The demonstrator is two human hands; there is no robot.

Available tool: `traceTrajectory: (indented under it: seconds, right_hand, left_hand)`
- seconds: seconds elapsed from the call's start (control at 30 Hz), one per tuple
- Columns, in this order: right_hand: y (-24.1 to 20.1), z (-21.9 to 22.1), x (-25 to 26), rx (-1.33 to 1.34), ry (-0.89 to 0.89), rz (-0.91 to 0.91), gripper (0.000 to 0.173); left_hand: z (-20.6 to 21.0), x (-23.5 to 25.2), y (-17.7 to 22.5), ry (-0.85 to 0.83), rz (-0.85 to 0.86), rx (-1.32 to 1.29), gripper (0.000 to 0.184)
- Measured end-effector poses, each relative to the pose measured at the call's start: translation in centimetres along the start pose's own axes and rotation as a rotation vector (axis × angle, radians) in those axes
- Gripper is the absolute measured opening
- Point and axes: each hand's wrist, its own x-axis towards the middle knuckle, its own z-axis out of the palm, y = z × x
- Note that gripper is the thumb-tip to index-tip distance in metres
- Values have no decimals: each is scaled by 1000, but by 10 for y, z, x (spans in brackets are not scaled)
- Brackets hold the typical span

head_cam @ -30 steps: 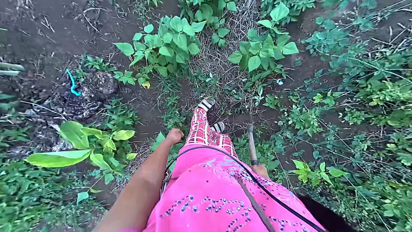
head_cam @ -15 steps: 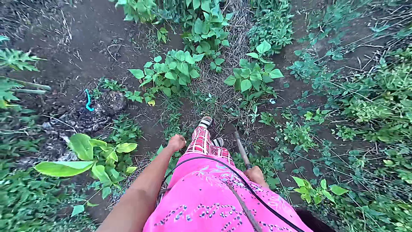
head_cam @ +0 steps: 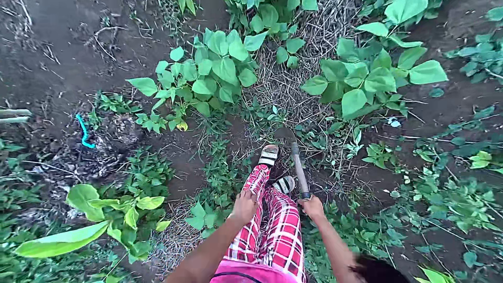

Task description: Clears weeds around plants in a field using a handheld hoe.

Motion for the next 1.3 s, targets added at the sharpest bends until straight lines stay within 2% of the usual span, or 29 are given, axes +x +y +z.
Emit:
traceTrajectory:
  seconds: [0.1, 0.2, 0.3, 0.37, 0.43, 0.5, 0.57, 0.63, 0.73, 0.8, 0.87, 0.93, 1.0, 1.07, 1.13, 1.2, 1.3]
  right_hand:
    - [-77, -2, 45, 162, -6, -56, 38]
    - [-154, 1, 75, 451, 40, -150, 46]
    - [-212, 30, 115, 651, 90, -266, 40]
    - [-207, 66, 147, 554, 76, -253, 38]
    - [-155, 93, 168, 243, -64, -148, 44]
    - [-101, 94, 167, 48, -140, -81, 47]
    - [-85, 71, 150, -5, -132, -62, 47]
    - [-102, 45, 127, 105, -114, -69, 44]
    - [-163, 29, 116, 518, -67, -129, 37]
    - [-219, 38, 125, 794, -41, -177, 34]
    - [-255, 69, 147, 921, -58, -186, 36]
    - [-237, 111, 170, 760, -172, -113, 38]
    - [-183, 133, 175, 508, -320, -14, 39]
    - [-133, 118, 167, 291, -335, -9, 42]
    - [-105, 88, 159, 159, -277, -41, 43]
    - [-115, 60, 148, 237, -248, -69, 42]
    - [-178, 47, 140, 661, -204, -125, 34]
  left_hand:
    - [10, 8, -9, 129, -23, -40, 41]
    - [11, 11, -12, 192, -60, -58, 43]
    - [23, 20, -15, 333, -30, -59, 40]
    - [28, 30, -17, 407, -27, -66, 38]
    - [26, 36, -19, 370, -88, -79, 41]
    - [26, 39, -23, 324, -125, -89, 43]
    - [26, 42, -28, 316, -139, -90, 42]
    - [21, 44, -25, 233, -170, -70, 43]
    - [16, 46, -15, 194, -170, -17, 41]
    - [17, 48, -12, 191, -168, -10, 41]
    - [22, 51, -14, 236, -161, -8, 39]
    - [26, 51, -12, 263, -171, -16, 38]
    - [26, 50, -11, 283, -167, -15, 37]
    - [24, 52, -9, 260, -169, -15, 38]
    - [23, 54, -4, 204, -171, -16, 39]
    - [23, 56, 1, 195, -156, -2, 38]
    - [24, 55, 4, 229, -142, 4, 37]
